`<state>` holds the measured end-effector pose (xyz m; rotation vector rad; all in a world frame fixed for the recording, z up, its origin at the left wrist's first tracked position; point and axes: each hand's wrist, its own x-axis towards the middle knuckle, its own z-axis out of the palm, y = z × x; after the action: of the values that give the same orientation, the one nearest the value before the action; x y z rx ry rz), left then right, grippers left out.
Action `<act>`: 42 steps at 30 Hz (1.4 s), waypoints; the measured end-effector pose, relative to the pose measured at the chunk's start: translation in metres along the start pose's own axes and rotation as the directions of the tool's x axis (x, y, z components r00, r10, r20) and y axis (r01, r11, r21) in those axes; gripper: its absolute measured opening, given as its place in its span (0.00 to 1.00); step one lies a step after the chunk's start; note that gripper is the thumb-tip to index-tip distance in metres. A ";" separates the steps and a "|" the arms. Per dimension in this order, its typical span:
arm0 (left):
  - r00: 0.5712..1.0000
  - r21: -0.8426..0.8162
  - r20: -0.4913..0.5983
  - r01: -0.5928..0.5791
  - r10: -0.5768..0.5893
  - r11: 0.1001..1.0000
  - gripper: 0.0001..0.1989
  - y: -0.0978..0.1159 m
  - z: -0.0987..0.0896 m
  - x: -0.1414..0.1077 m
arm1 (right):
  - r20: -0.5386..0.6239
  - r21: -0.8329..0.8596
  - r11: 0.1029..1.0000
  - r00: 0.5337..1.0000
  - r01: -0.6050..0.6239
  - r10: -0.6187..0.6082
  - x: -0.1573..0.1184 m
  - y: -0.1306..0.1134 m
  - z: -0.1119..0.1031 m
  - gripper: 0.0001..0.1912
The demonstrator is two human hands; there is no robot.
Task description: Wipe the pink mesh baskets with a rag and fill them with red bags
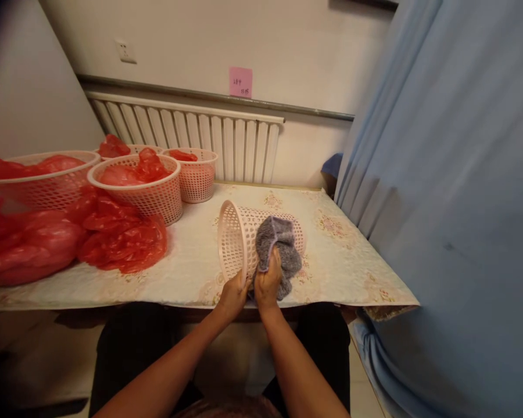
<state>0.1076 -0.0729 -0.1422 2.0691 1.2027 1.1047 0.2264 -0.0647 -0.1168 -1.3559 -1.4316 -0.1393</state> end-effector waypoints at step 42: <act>0.993 -0.676 0.012 0.093 -0.115 0.731 0.24 0.089 -0.026 0.046 | 0.180 -0.298 0.890 0.895 -0.346 0.408 0.150 0.083 -0.038 0.19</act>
<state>0.1405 -0.0755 -0.0446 1.4009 0.7420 1.2805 0.3513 0.0310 -0.0389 -1.9001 -1.3433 0.1028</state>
